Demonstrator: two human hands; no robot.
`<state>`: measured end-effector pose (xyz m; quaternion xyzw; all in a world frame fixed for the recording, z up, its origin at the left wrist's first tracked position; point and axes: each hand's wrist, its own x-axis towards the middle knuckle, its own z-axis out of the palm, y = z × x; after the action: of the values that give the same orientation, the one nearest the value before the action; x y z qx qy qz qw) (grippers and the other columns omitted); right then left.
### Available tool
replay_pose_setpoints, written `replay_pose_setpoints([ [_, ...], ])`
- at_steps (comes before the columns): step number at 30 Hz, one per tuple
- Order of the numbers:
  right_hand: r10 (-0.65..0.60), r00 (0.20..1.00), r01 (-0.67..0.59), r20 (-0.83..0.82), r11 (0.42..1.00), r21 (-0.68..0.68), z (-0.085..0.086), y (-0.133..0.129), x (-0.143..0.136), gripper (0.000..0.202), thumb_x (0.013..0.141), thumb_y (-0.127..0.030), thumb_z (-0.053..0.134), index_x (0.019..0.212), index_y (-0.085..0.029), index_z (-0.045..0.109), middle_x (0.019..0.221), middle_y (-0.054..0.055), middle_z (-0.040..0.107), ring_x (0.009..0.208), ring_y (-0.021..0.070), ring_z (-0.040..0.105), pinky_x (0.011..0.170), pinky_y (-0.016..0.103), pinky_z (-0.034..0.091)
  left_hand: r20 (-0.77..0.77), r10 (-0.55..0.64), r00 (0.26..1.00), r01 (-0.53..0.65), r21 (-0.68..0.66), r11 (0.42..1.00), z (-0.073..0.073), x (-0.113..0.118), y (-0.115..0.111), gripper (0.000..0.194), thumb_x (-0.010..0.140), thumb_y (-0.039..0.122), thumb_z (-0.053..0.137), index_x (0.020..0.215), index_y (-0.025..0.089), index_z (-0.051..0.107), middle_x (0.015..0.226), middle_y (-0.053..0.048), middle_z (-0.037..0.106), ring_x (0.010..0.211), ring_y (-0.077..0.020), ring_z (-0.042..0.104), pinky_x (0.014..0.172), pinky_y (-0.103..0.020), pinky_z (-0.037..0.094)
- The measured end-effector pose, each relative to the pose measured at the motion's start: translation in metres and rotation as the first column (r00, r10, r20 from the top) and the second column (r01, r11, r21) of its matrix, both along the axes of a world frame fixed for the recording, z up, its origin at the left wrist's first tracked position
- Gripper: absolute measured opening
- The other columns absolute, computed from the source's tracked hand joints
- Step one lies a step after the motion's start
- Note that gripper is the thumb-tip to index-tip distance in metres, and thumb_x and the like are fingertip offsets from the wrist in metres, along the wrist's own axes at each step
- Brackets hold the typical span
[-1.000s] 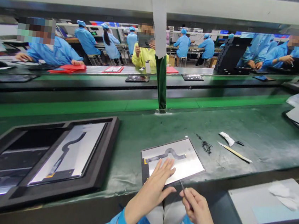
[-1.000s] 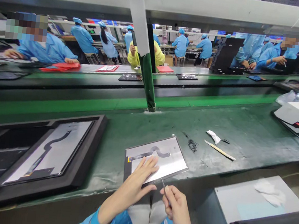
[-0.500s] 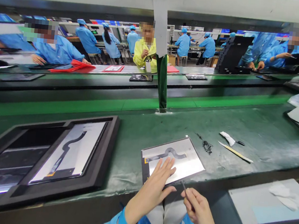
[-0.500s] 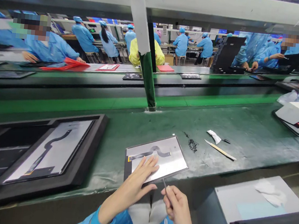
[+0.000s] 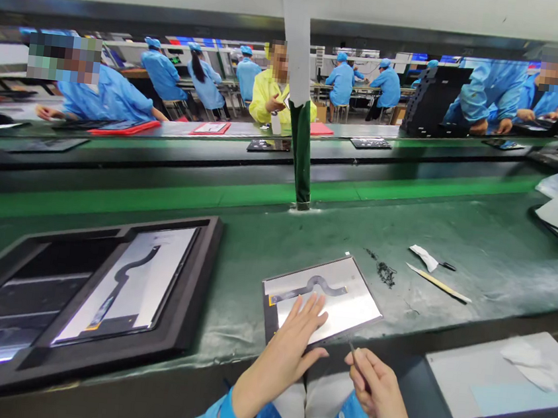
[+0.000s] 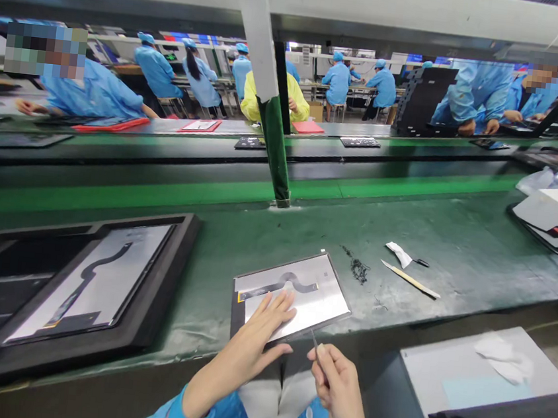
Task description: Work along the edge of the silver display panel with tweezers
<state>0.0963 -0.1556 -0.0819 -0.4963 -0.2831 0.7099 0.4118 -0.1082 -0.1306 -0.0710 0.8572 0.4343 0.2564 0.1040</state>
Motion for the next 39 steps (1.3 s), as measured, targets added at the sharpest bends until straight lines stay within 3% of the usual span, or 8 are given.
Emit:
replay_pose_setpoints([
  [9, -0.060, 0.998, 0.059, 0.016, 0.998, 0.022, 0.006, 0.008, 0.011, 0.056, 0.066, -0.068, 0.077, 0.078, -0.014, 0.067, 0.052, -0.010, 0.038, 0.041, 0.0007, 0.016, 0.039, 0.017, 0.009, 0.000, 0.007, 1.000, -0.007, 0.018, 1.000, 0.001, 0.000, 0.001, 0.050, 0.098, 0.023, 0.056, 0.142, 0.021, 0.033, 0.153, -0.018, 0.041, 0.144, -0.0287, 0.030, 0.116, -0.057, 0.032],
  [22, -0.172, 0.983, 0.169, 0.061, 0.984, 0.052, 0.034, 0.024, 0.039, 0.059, 0.058, -0.067, 0.082, 0.076, -0.013, 0.068, 0.051, -0.009, 0.039, 0.041, 0.0004, 0.017, 0.040, 0.019, 0.007, -0.002, 0.007, 1.000, -0.007, 0.043, 0.999, -0.005, -0.003, 0.003, 0.047, 0.101, 0.030, 0.048, 0.145, 0.023, 0.032, 0.152, -0.015, 0.042, 0.144, -0.0283, 0.032, 0.115, -0.057, 0.034],
  [28, -0.244, 0.967, 0.238, 0.068, 0.968, 0.084, 0.041, 0.034, 0.057, 0.056, 0.054, -0.063, 0.086, 0.071, -0.014, 0.064, 0.050, -0.009, 0.040, 0.040, 0.0010, 0.017, 0.039, 0.020, 0.005, 0.006, 0.016, 1.000, -0.016, 0.052, 0.998, -0.009, -0.002, 0.004, 0.043, 0.102, 0.032, 0.045, 0.142, 0.020, 0.036, 0.151, -0.017, 0.043, 0.143, -0.0277, 0.035, 0.115, -0.056, 0.034],
  [35, -0.379, 0.921, 0.359, 0.087, 0.915, 0.185, 0.054, 0.050, 0.090, 0.050, 0.055, -0.058, 0.087, 0.069, -0.015, 0.064, 0.051, -0.008, 0.040, 0.039, 0.0015, 0.019, 0.038, 0.021, 0.006, -0.011, 0.005, 1.000, -0.004, 0.064, 0.998, -0.003, -0.003, 0.004, 0.042, 0.101, 0.033, 0.047, 0.140, 0.021, 0.037, 0.151, -0.016, 0.044, 0.142, -0.0284, 0.036, 0.113, -0.056, 0.035],
  [39, -0.376, 0.915, 0.342, 0.145, 0.915, 0.216, 0.058, 0.052, 0.093, 0.052, 0.054, -0.060, 0.087, 0.069, -0.016, 0.065, 0.051, -0.006, 0.043, 0.040, 0.0023, 0.020, 0.039, 0.022, 0.008, -0.010, 0.016, 1.000, -0.016, 0.067, 0.998, -0.004, -0.003, 0.003, 0.044, 0.100, 0.033, 0.049, 0.141, 0.021, 0.038, 0.151, -0.016, 0.044, 0.142, -0.0286, 0.036, 0.113, -0.056, 0.036],
])
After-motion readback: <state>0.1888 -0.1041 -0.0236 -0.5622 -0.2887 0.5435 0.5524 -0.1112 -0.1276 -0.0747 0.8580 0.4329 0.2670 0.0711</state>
